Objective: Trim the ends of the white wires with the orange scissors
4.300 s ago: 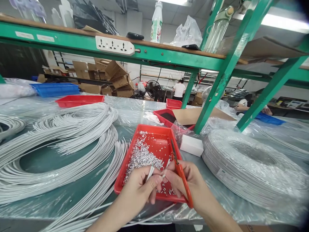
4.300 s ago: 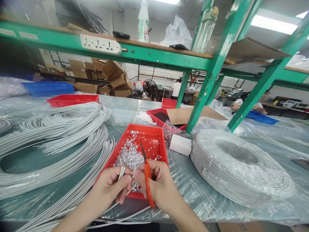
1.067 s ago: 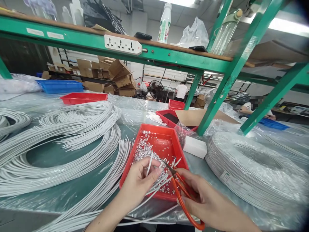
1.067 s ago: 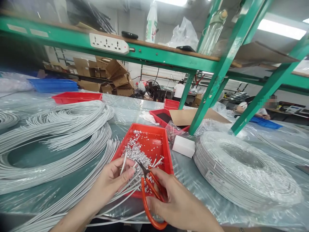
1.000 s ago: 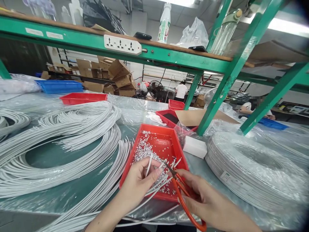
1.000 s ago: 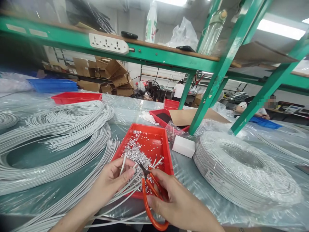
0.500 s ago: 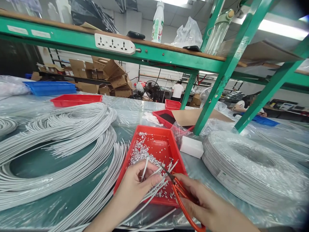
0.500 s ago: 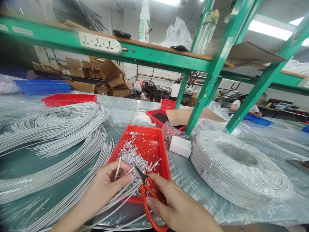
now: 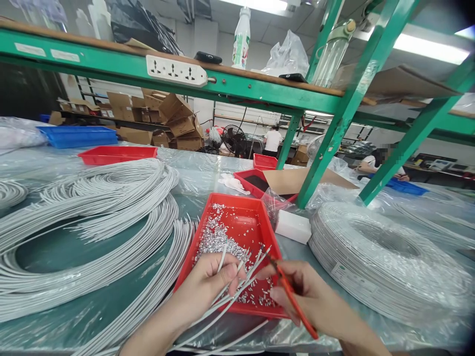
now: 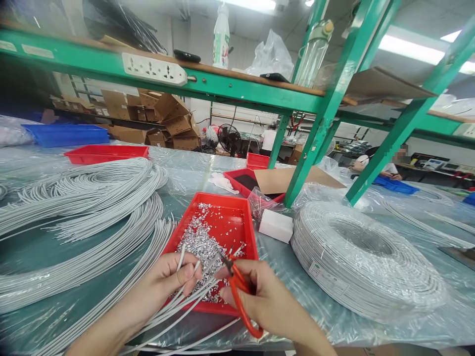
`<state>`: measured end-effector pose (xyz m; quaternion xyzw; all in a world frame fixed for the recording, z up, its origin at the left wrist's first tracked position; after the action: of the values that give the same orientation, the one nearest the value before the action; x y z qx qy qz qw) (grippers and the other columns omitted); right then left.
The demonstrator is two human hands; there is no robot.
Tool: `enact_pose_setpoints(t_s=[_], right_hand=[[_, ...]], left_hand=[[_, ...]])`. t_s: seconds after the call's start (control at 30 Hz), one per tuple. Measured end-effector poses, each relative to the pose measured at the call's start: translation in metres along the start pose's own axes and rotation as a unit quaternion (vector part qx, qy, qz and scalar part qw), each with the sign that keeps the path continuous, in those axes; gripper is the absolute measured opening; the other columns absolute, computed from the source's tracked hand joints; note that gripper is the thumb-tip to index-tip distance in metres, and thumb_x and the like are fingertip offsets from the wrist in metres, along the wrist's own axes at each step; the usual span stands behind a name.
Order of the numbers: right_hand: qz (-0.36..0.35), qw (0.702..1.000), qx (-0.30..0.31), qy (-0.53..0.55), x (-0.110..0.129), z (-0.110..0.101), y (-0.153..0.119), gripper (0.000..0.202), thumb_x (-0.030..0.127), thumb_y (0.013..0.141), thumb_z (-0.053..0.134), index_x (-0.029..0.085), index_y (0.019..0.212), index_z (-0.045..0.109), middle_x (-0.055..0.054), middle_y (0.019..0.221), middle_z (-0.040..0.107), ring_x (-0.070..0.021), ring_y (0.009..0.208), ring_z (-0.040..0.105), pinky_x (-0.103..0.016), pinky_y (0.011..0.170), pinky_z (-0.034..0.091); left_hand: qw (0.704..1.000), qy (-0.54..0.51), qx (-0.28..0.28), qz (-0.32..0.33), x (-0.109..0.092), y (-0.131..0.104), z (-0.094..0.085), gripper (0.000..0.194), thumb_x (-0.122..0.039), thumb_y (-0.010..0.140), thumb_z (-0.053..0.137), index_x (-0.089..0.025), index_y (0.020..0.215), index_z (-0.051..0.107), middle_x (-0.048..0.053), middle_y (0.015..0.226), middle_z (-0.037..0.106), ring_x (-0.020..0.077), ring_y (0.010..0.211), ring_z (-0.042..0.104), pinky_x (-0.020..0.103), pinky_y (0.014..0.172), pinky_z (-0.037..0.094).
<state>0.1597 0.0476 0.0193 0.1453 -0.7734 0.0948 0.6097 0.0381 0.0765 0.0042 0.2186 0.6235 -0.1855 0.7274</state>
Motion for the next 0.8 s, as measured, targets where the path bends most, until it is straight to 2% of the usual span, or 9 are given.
enact_pose_setpoints(t_s=[0.07, 0.17, 0.33, 0.43, 0.57, 0.67, 0.73, 0.8], right_hand=[[0.013, 0.995, -0.040, 0.087, -0.001, 0.006, 0.010, 0.027, 0.041, 0.070, 0.068, 0.016, 0.078, 0.063, 0.010, 0.037, 0.042, -0.0060, 0.031, 0.031, -0.019, 0.034, 0.022], [-0.007, 0.984, -0.069, 0.164, -0.001, 0.016, 0.023, 0.028, 0.037, 0.068, 0.071, 0.015, 0.059, 0.057, 0.009, 0.034, 0.044, -0.0044, 0.032, 0.029, -0.019, 0.036, 0.019], [0.034, 0.937, -0.051, 0.345, -0.019, 0.030, 0.028, 0.035, 0.037, 0.072, 0.067, 0.019, 0.053, 0.043, 0.013, 0.032, 0.033, -0.0027, 0.029, 0.016, -0.021, 0.037, 0.017], [0.033, 0.941, -0.058, 0.333, -0.020, 0.028, 0.025, 0.036, 0.041, 0.073, 0.066, 0.019, 0.054, 0.045, 0.012, 0.033, 0.035, -0.0032, 0.029, 0.017, -0.022, 0.037, 0.017], [0.001, 0.953, -0.102, 0.285, -0.012, 0.019, 0.022, 0.032, 0.035, 0.062, 0.078, 0.015, 0.054, 0.054, 0.006, 0.040, 0.049, -0.0056, 0.040, 0.029, -0.022, 0.041, 0.017], [0.000, 0.955, -0.081, 0.285, -0.014, 0.025, 0.024, 0.036, 0.043, 0.072, 0.067, 0.018, 0.053, 0.049, 0.010, 0.037, 0.039, -0.0046, 0.034, 0.023, -0.022, 0.039, 0.020], [0.004, 0.959, -0.058, 0.279, -0.017, 0.031, 0.026, 0.038, 0.050, 0.077, 0.057, 0.020, 0.056, 0.046, 0.013, 0.035, 0.030, -0.0039, 0.029, 0.016, -0.022, 0.037, 0.022], [-0.004, 0.967, -0.050, 0.249, -0.016, 0.034, 0.026, 0.041, 0.053, 0.076, 0.054, 0.021, 0.053, 0.044, 0.012, 0.036, 0.030, -0.0049, 0.029, 0.020, -0.023, 0.038, 0.027]], left_hand=[[0.998, 0.064, -0.001, 0.019, -0.003, -0.002, 0.003, 0.030, -0.038, 0.081, 0.052, -0.015, 0.061, 0.058, -0.002, 0.052, 0.052, 0.0124, 0.054, 0.045, 0.023, 0.060, 0.033], [0.989, 0.136, -0.017, 0.045, -0.006, -0.005, 0.004, 0.031, -0.029, 0.083, 0.048, -0.016, 0.056, 0.055, -0.001, 0.057, 0.055, 0.0133, 0.058, 0.047, 0.023, 0.060, 0.033], [0.974, 0.206, -0.071, 0.062, -0.005, -0.008, -0.005, 0.021, -0.023, 0.082, 0.049, -0.017, 0.065, 0.060, -0.001, 0.062, 0.059, 0.0139, 0.060, 0.048, 0.023, 0.059, 0.035], [0.970, 0.220, -0.082, 0.064, -0.007, -0.007, -0.004, 0.018, -0.025, 0.081, 0.052, -0.017, 0.068, 0.062, 0.000, 0.062, 0.060, 0.0150, 0.061, 0.050, 0.024, 0.058, 0.036], [0.966, 0.230, -0.096, 0.067, -0.009, -0.005, -0.001, 0.013, -0.026, 0.077, 0.058, -0.017, 0.068, 0.063, 0.000, 0.060, 0.059, 0.0151, 0.059, 0.050, 0.024, 0.058, 0.037], [0.972, 0.200, -0.098, 0.074, -0.010, -0.005, -0.001, 0.015, -0.024, 0.078, 0.057, -0.017, 0.065, 0.061, -0.001, 0.059, 0.057, 0.0135, 0.057, 0.048, 0.024, 0.058, 0.036], [0.986, 0.141, -0.066, 0.065, -0.006, -0.005, 0.001, 0.018, -0.027, 0.077, 0.058, -0.015, 0.064, 0.060, -0.001, 0.058, 0.055, 0.0121, 0.056, 0.046, 0.022, 0.056, 0.035], [0.997, 0.070, 0.002, 0.016, 0.004, -0.004, 0.007, 0.026, -0.036, 0.076, 0.058, -0.014, 0.061, 0.058, -0.003, 0.052, 0.050, 0.0086, 0.047, 0.038, 0.020, 0.047, 0.029]])
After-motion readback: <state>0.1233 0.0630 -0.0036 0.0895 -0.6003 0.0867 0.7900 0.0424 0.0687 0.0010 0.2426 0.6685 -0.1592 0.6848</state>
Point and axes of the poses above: each hand's wrist, its own y-axis towards the middle knuckle, its own z-axis out of the palm, x = y × z, the point moved 8 cm from there along y, towards the middle knuckle
